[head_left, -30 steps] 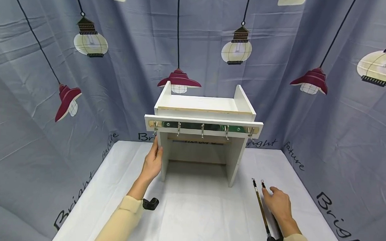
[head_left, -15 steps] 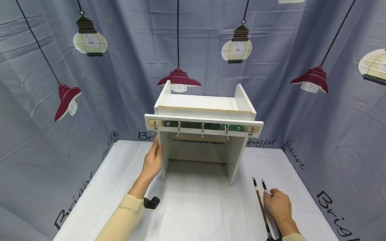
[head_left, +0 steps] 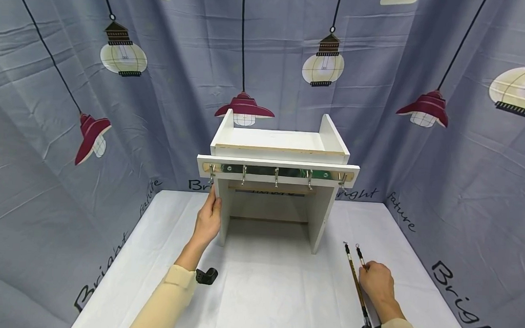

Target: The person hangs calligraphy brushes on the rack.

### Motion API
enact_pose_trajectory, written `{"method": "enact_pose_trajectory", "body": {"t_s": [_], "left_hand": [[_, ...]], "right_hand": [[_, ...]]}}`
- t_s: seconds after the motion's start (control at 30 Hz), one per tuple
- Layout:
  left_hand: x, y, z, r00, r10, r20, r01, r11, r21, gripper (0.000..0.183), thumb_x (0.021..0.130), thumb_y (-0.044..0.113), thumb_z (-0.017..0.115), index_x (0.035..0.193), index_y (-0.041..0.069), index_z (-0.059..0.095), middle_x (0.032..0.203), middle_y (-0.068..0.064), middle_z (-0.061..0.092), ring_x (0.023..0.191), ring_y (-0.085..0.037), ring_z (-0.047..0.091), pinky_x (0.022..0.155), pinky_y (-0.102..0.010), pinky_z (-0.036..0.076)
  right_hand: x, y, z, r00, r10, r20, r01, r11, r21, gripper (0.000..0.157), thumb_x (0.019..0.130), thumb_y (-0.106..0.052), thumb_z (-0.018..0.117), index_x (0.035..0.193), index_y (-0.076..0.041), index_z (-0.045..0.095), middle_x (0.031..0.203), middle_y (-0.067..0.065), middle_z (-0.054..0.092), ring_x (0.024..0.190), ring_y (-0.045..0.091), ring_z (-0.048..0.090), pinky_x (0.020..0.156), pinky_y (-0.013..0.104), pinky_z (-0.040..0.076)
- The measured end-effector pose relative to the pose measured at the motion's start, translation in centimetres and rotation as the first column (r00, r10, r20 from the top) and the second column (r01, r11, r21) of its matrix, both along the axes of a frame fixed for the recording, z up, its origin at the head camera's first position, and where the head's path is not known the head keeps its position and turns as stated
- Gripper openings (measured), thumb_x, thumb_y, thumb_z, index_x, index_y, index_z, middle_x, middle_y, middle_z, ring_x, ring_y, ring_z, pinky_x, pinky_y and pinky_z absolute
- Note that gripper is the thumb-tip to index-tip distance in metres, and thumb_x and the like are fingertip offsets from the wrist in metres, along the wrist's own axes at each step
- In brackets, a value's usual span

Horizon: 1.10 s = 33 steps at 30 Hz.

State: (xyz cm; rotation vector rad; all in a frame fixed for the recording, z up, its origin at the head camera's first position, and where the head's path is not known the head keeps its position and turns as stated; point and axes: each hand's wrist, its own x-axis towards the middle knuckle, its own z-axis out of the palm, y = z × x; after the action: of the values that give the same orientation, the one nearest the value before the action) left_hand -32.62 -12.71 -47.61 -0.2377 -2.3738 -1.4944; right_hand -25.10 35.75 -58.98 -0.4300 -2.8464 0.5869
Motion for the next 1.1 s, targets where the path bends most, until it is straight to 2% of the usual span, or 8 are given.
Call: {"method": "enact_pose_trajectory", "body": {"t_s": [0.23, 0.6, 0.8, 1.1], "left_hand": [[-0.3, 0.0, 0.1, 1.0, 0.0, -0.008, 0.0, 1.0, 0.005, 0.059, 0.114, 0.032, 0.035, 0.166, 0.01, 0.018, 0.168, -0.016, 0.028, 0.153, -0.038, 0.033, 0.124, -0.054, 0.03], [0.1, 0.2, 0.1, 1.0, 0.0, -0.004, 0.0, 1.0, 0.005, 0.058, 0.114, 0.033, 0.035, 0.167, 0.014, 0.018, 0.167, -0.017, 0.031, 0.152, -0.039, 0.035, 0.123, -0.056, 0.031], [0.0, 0.1, 0.2, 1.0, 0.005, 0.001, -0.005, 1.0, 0.007, 0.057, 0.114, 0.033, 0.035, 0.167, 0.017, 0.018, 0.167, -0.016, 0.032, 0.151, -0.038, 0.036, 0.123, -0.055, 0.032], [0.0, -0.1, 0.1, 1.0, 0.004, 0.023, -0.004, 1.0, 0.005, 0.057, 0.114, 0.033, 0.035, 0.167, 0.02, 0.018, 0.168, -0.013, 0.031, 0.153, -0.036, 0.034, 0.124, -0.055, 0.031]], "right_hand": [[-0.3, 0.3, 0.2, 1.0, 0.023, 0.002, -0.023, 1.0, -0.011, 0.026, 0.097, -0.009, 0.058, 0.103, 0.012, 0.07, 0.098, 0.032, 0.069, 0.098, 0.054, 0.065, 0.082, 0.061, 0.055], [0.2, 0.2, 0.5, 0.998, 0.059, 0.011, -0.059, 0.998, 0.025, 0.026, 0.099, -0.007, 0.055, 0.103, 0.016, 0.067, 0.096, 0.032, 0.067, 0.094, 0.052, 0.065, 0.08, 0.06, 0.056], [0.7, -0.3, 2.3, 0.99, 0.076, -0.116, -0.072, 0.997, 0.038, 0.027, 0.097, -0.005, 0.056, 0.106, 0.019, 0.065, 0.094, 0.035, 0.067, 0.093, 0.054, 0.064, 0.08, 0.062, 0.054], [0.7, -1.5, 4.6, 0.957, 0.076, -0.281, -0.067, 0.997, 0.043, 0.024, 0.095, -0.004, 0.061, 0.104, 0.017, 0.067, 0.088, 0.031, 0.068, 0.085, 0.048, 0.065, 0.076, 0.062, 0.052]]}}
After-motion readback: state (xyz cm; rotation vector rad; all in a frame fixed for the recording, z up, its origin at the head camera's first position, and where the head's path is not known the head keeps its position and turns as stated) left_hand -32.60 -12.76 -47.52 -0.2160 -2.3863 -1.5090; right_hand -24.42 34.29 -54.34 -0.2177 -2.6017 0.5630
